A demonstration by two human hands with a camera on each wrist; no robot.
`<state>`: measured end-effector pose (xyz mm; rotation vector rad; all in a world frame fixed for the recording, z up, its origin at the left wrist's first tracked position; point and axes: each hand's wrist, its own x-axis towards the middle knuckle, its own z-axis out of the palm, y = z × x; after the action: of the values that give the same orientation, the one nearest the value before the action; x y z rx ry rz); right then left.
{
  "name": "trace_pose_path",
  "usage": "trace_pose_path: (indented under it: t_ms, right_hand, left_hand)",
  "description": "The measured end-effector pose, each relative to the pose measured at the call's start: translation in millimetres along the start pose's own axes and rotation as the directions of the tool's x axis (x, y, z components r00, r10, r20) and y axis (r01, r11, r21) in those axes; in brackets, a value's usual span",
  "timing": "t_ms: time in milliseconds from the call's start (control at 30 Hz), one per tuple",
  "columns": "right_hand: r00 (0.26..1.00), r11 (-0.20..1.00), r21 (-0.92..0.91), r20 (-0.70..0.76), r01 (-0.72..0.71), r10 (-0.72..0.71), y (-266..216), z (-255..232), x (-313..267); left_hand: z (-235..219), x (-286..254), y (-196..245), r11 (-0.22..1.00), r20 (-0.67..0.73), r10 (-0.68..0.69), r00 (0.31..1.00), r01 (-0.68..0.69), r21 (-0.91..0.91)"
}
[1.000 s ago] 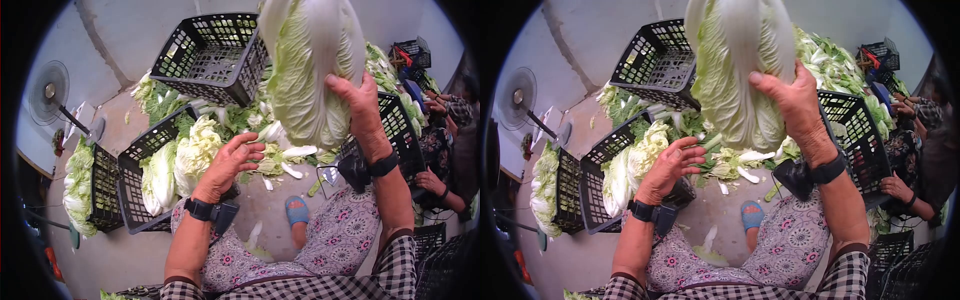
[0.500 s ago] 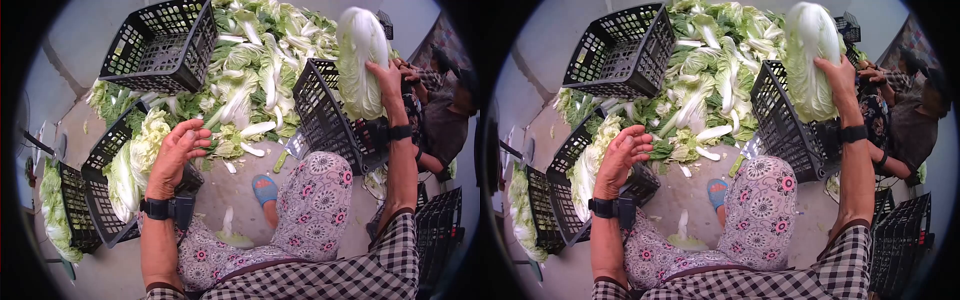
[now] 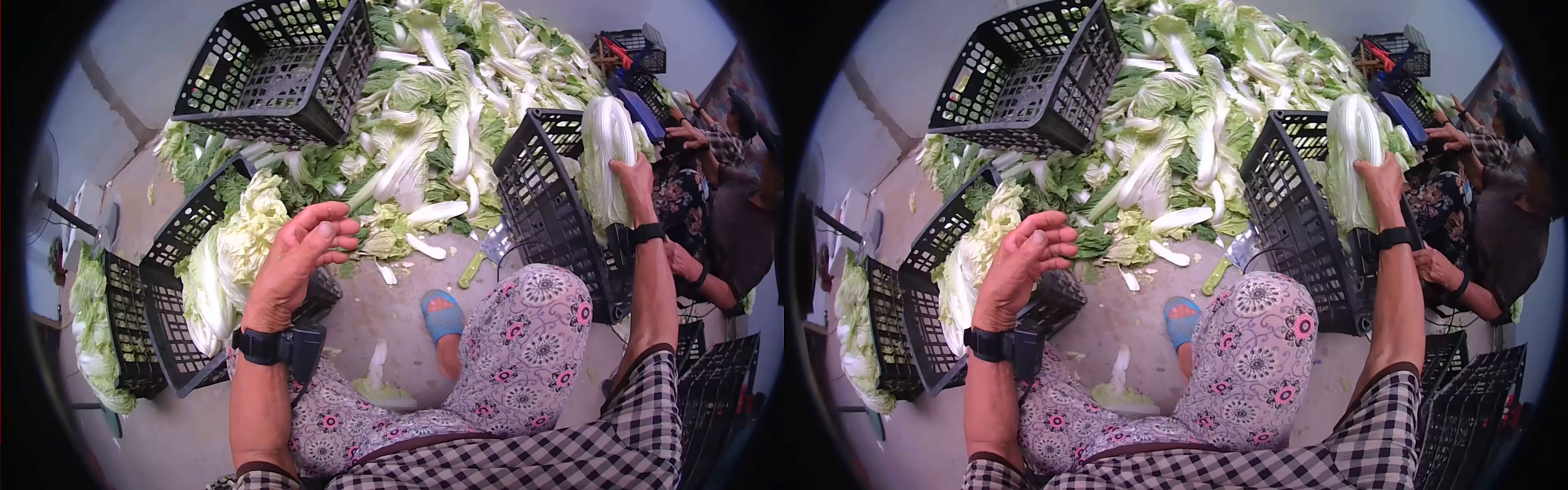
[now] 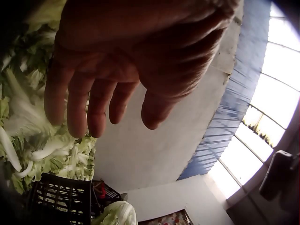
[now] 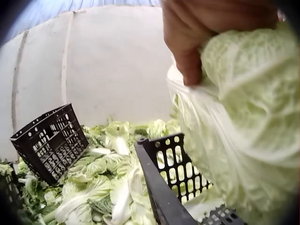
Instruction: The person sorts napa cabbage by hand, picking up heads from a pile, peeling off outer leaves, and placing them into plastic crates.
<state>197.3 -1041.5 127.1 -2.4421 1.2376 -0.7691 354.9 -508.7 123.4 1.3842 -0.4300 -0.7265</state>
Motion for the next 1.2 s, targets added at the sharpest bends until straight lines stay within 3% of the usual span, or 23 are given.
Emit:
trace_pose_path:
  t_ms: [100, 133, 267, 333, 467, 567, 667, 767, 833, 900, 967, 1133, 1167, 1200]
  right_hand:
    - [0.963, 0.990, 0.131, 0.267, -0.058, 0.021, 15.8, 20.8, 2.0]
    - [0.973, 0.997, 0.061, 0.227, 0.037, -0.050, 15.4, 19.9, -2.3]
    - [0.942, 0.963, 0.266, 0.309, 0.050, -0.135, -15.6, 14.5, 1.5]
    - [0.910, 0.928, 0.341, 0.320, 0.148, -0.263, -40.4, 9.2, -3.9]
    - [0.758, 0.787, 0.517, 0.348, 0.336, -0.553, -116.7, 3.7, -34.2]
    - [0.633, 0.661, 0.569, 0.289, 0.489, -0.718, -167.1, 2.0, -61.5]
    - [0.533, 0.582, 0.620, 0.294, 0.526, -0.794, -218.6, 1.8, -89.8]
    - [0.428, 0.517, 0.614, 0.302, 0.596, -0.852, -261.3, 6.3, -111.7]
    - [0.343, 0.466, 0.646, 0.317, 0.604, -0.884, -283.6, 17.5, -121.1]
    - [0.306, 0.435, 0.694, 0.311, 0.574, -0.900, -300.5, 23.4, -134.7]
    - [0.261, 0.429, 0.704, 0.341, 0.566, -0.903, -314.2, 26.0, -144.4]
    - [0.208, 0.438, 0.752, 0.386, 0.493, -0.899, -329.8, 38.7, -166.3]
    - [0.195, 0.438, 0.756, 0.395, 0.485, -0.898, -330.5, 41.3, -168.7]
    - [0.184, 0.442, 0.759, 0.405, 0.478, -0.895, -331.2, 42.7, -171.9]
  left_hand:
    - [1.5, 0.6, 0.9, 1.000, -0.016, -0.021, 1.000, 0.021, 0.020]
    - [1.7, 0.7, 1.7, 1.000, -0.007, -0.011, 1.000, 0.011, 0.013]
    - [0.3, -0.5, 4.4, 0.999, 0.008, 0.020, 1.000, -0.019, -0.035]
    - [-7.6, -2.2, 6.7, 0.996, -0.001, 0.030, 1.000, -0.030, -0.087]
    - [-45.5, -13.9, 32.5, 0.970, -0.089, 0.220, 0.971, -0.228, -0.084]
    - [-102.1, -42.7, 59.0, 0.942, -0.266, 0.327, 0.907, -0.333, 0.023]
    - [-160.4, -71.7, 51.6, 0.930, -0.546, 0.326, 0.772, -0.159, 0.331]
    - [-226.6, -97.4, -5.1, 0.659, -0.473, 0.402, 0.784, 0.111, 0.744]
    - [-245.9, -119.9, -37.0, 0.518, -0.543, 0.242, 0.804, 0.366, 0.773]
    - [-260.7, -135.2, -62.2, 0.627, -0.699, 0.086, 0.710, 0.507, 0.592]
    - [-272.2, -147.1, -77.5, 0.489, -0.712, -0.096, 0.696, 0.656, 0.575]
    - [-273.6, -137.4, -71.0, 0.434, -0.710, -0.416, 0.568, 0.810, 0.393]
    - [-289.9, -132.0, -81.7, 0.385, -0.679, -0.379, 0.629, 0.774, 0.502]
    - [-290.7, -119.8, -77.3, 0.280, -0.689, -0.412, 0.596, 0.802, 0.527]
